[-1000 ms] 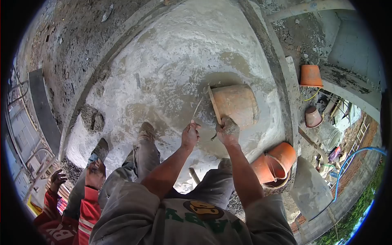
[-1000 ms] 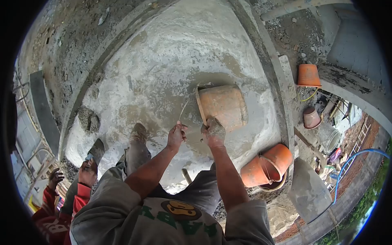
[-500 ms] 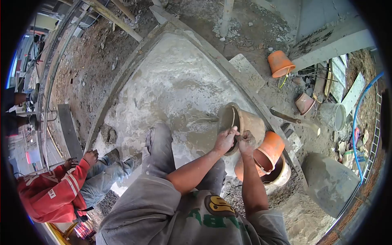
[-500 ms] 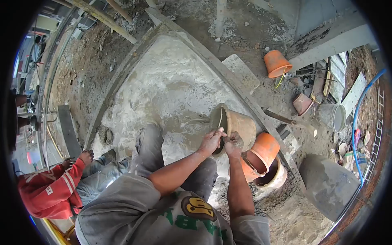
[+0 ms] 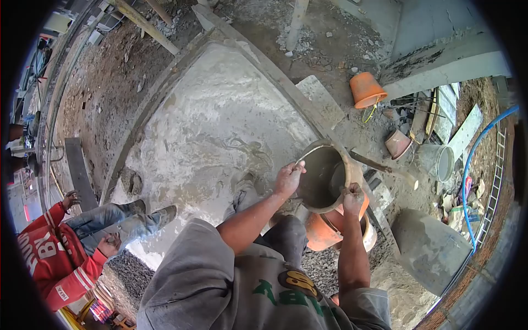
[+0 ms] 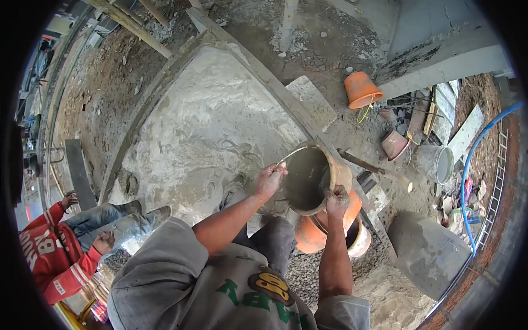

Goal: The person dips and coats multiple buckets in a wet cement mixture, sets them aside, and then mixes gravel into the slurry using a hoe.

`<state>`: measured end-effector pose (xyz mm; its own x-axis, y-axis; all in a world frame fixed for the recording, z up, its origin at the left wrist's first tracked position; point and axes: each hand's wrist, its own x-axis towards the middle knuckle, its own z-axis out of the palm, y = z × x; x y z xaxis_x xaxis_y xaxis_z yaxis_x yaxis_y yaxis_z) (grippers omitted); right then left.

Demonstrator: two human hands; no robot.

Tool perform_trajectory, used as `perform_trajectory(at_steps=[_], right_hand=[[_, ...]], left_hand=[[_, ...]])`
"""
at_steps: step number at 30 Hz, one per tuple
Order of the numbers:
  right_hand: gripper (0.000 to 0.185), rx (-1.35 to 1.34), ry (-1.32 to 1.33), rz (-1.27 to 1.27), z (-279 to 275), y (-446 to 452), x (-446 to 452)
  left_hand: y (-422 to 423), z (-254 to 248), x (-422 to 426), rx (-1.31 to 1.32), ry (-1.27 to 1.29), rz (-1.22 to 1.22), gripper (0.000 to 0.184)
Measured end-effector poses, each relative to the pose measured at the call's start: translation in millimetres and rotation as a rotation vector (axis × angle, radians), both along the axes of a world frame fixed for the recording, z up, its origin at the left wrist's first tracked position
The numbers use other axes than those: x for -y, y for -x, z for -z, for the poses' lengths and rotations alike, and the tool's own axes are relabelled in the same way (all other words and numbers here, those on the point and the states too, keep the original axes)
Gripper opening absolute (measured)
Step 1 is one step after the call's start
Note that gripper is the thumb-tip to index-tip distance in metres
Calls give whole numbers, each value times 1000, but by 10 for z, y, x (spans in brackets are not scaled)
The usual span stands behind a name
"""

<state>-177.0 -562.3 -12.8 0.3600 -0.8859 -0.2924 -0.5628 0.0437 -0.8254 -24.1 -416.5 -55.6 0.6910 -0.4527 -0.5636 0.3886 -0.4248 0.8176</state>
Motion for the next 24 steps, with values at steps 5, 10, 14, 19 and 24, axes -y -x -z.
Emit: perform_trajectory(at_steps=[5, 10, 14, 19, 24], right_hand=[[25, 43, -148, 59, -249, 369, 100], [29, 105, 83, 85, -690, 693, 167], [30, 139, 181, 18, -753, 663, 331], [29, 193, 128, -83, -285, 518, 276], [18, 212, -66, -106, -22, 309, -92]], left_hand=[[88, -495, 228, 81, 108, 1, 39], [710, -903, 496, -96, 310, 38, 37], [1007, -1128, 454, -264, 395, 233, 38], [699, -821, 123, -167, 245, 130, 41], [471, -744, -241, -164, 48, 50, 45]])
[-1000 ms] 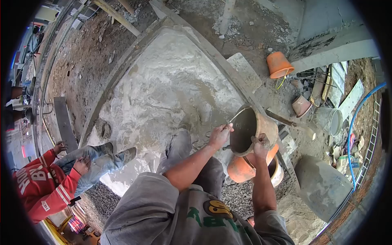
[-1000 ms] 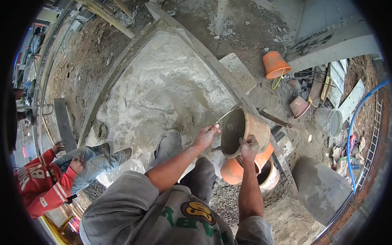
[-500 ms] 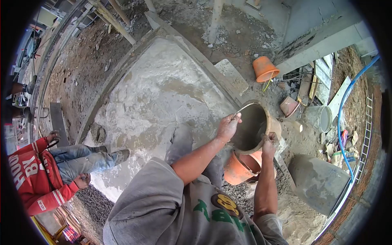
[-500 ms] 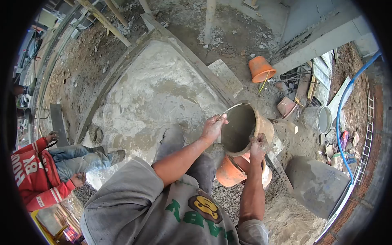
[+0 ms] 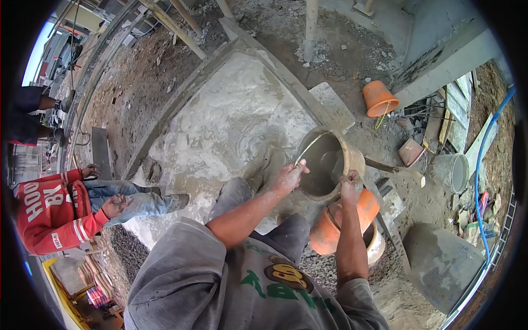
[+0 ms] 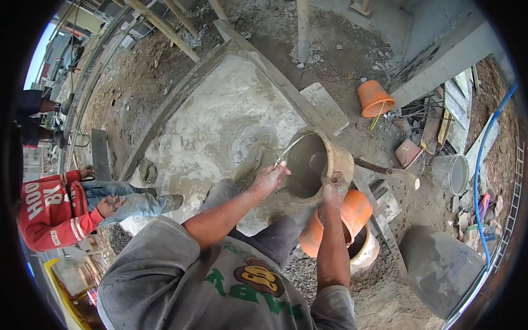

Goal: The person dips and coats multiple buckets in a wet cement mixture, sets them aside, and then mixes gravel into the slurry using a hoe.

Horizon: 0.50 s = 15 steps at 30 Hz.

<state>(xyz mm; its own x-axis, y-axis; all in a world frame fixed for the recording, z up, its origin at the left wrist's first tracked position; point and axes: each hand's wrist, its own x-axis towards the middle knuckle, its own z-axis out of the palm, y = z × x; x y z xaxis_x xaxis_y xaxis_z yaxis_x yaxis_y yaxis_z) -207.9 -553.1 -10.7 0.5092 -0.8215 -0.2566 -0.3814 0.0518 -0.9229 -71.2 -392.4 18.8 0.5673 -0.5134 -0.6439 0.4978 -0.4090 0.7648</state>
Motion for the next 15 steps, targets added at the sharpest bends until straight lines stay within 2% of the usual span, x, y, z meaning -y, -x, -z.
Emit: perform_trajectory(at_steps=[2, 5, 6, 9, 10, 12, 15], right_hand=[[18, -12, -78, 3, -31, -65, -110], [19, 31, -118, 100, 194, 63, -222], [20, 81, -75, 115, 97, 121, -240], [21, -64, 45, 158, -139, 280, -141], [22, -36, -19, 199, -305, 251, -96], [25, -151, 42, 209, -615, 179, -14], [26, -203, 156, 110, -511, 94, 210]], left_hand=[[-15, -98, -35, -41, -47, -15, 47], [63, -230, 34, -20, 13, -25, 46], [115, -232, 81, -31, 27, 4, 47], [203, -152, 292, -23, 70, 99, 50], [263, -118, 371, -18, 70, 127, 50], [321, -35, 466, -3, 79, 168, 51], [313, 55, 496, 19, 111, 204, 53]])
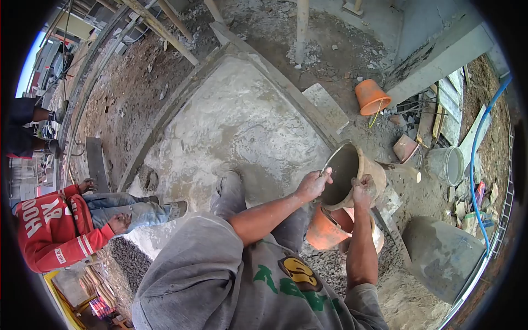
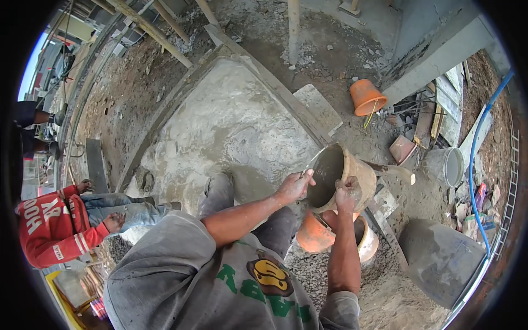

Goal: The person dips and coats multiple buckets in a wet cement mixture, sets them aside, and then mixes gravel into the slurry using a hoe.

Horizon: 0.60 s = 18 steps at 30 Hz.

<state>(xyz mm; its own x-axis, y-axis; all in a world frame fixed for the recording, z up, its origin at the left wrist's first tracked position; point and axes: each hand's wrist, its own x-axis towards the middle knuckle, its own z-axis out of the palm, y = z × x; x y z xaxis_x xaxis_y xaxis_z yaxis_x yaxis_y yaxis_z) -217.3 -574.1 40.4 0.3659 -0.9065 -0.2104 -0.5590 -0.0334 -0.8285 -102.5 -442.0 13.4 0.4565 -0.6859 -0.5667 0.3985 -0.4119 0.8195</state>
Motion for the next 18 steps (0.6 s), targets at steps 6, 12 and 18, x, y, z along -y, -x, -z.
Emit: perform_trajectory(at_steps=[6, 12, 18], right_hand=[[19, 161, 58, -81, 481, -265, 103], [18, -125, 141, -107, 546, -487, -220], [18, -296, 153, -139, 747, -1042, -611]], left_hand=[[-349, 343, -289, -2, -44, -208, 54], [-469, 312, -473, -6, -166, -155, 53], [-849, 447, -740, -106, -160, -68, 44]])
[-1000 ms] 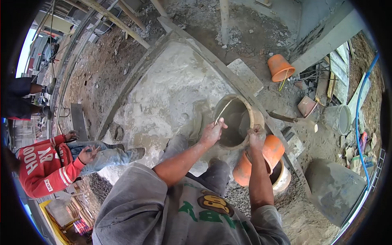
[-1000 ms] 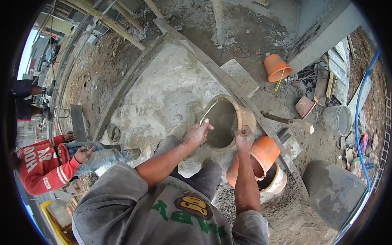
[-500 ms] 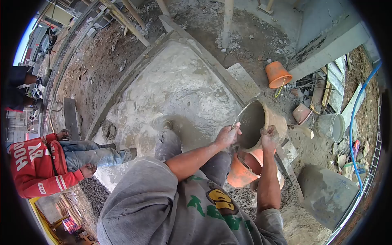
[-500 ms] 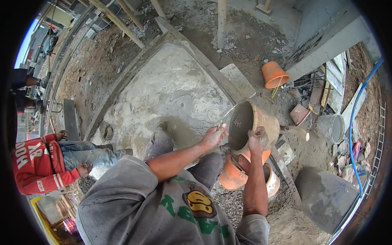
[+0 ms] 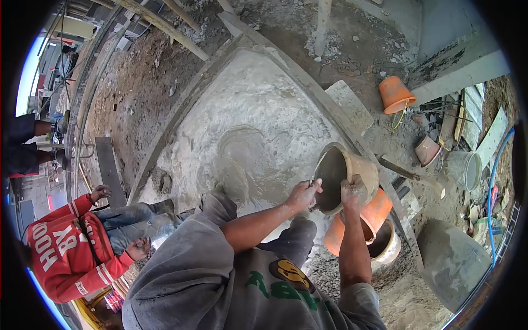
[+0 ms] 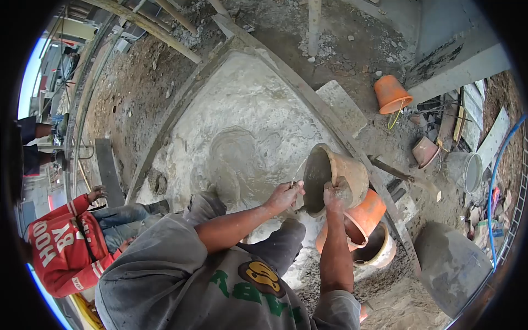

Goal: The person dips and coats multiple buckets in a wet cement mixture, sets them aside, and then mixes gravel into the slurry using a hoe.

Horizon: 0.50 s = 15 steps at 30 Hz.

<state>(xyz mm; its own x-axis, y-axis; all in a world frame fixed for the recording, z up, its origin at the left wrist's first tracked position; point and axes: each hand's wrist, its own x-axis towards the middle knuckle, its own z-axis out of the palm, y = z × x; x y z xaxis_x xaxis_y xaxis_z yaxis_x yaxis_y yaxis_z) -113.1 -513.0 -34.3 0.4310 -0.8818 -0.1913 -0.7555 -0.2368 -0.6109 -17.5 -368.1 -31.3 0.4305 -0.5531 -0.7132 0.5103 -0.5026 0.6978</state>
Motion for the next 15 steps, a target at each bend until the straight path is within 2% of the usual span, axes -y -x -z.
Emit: perform_trajectory(at_steps=[1, 4, 6, 8, 9, 10, 11, 15], right_hand=[[18, 47, -5, 16, 162, -93, -107], [18, -37, 13, -29, 423, -440, -466], [25, -6, 60, -99, 594, -682, -805], [28, 39, 169, -216, 782, -1152, -1089], [24, 7, 68, -248, 758, -1431, -1221], [24, -33, 92, -351, 816, -1660, -1355], [24, -64, 119, -452, 947, -1943, -1456], [19, -132, 168, -907, 1710, -2691, -1847]], left_hand=[[-144, 59, -82, -9, -15, -38, 44], [-535, 432, -551, -7, -132, -142, 43], [-848, 725, -888, 36, -215, -238, 42], [-1317, 1053, -1102, -47, -108, -489, 39], [-1538, 1264, -1232, -88, -63, -622, 39], [-1646, 1459, -1408, -138, -35, -769, 38], [-1816, 1536, -1512, -152, -46, -803, 37], [-1907, 2396, -1904, -237, -103, -952, 41]])
